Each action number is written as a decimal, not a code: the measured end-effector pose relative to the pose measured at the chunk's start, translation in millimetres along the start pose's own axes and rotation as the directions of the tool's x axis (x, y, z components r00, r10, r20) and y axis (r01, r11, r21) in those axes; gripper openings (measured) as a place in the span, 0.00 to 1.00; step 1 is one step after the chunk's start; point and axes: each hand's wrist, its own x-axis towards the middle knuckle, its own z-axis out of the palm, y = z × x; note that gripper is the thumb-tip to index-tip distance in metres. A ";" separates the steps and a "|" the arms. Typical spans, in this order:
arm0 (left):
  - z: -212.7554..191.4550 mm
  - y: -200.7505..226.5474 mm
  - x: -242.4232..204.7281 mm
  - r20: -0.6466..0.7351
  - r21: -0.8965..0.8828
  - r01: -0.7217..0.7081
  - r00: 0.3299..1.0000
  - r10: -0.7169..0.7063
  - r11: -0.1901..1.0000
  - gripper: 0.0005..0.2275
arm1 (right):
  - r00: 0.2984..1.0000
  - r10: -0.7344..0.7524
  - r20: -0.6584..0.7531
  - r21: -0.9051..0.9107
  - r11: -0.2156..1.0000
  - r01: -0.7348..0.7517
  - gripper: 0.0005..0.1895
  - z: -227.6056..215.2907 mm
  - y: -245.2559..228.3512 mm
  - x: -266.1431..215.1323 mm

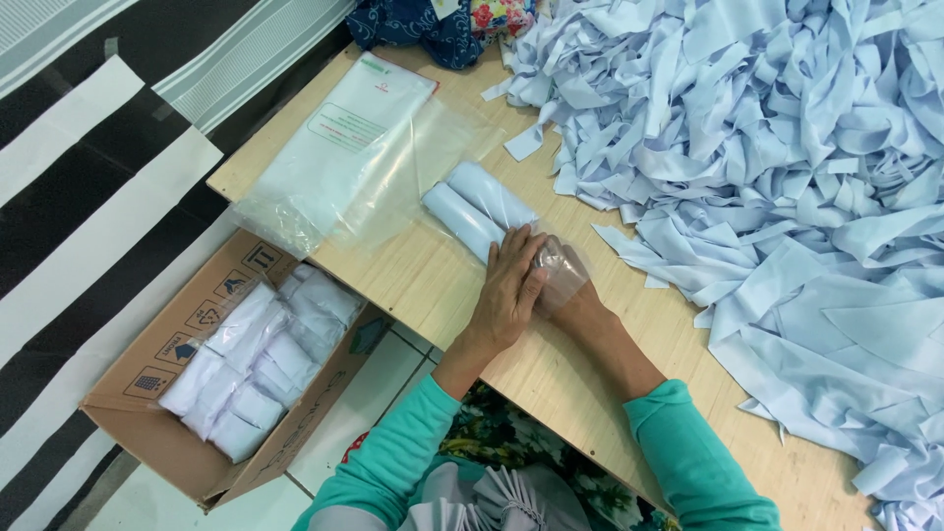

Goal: The person folds a white cloth into a compact roll, places it into a clear plastic bag, and puts the bagged roll into a cardboard box. The person repeats this process with another cloth.

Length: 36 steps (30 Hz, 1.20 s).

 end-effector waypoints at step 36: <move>-32.5 26.5 -27.3 0.465 0.409 -0.147 0.883 -0.067 0.901 0.27 | 0.960 -0.038 -0.276 0.545 0.817 0.189 0.13 -136.8 17.7 -148.7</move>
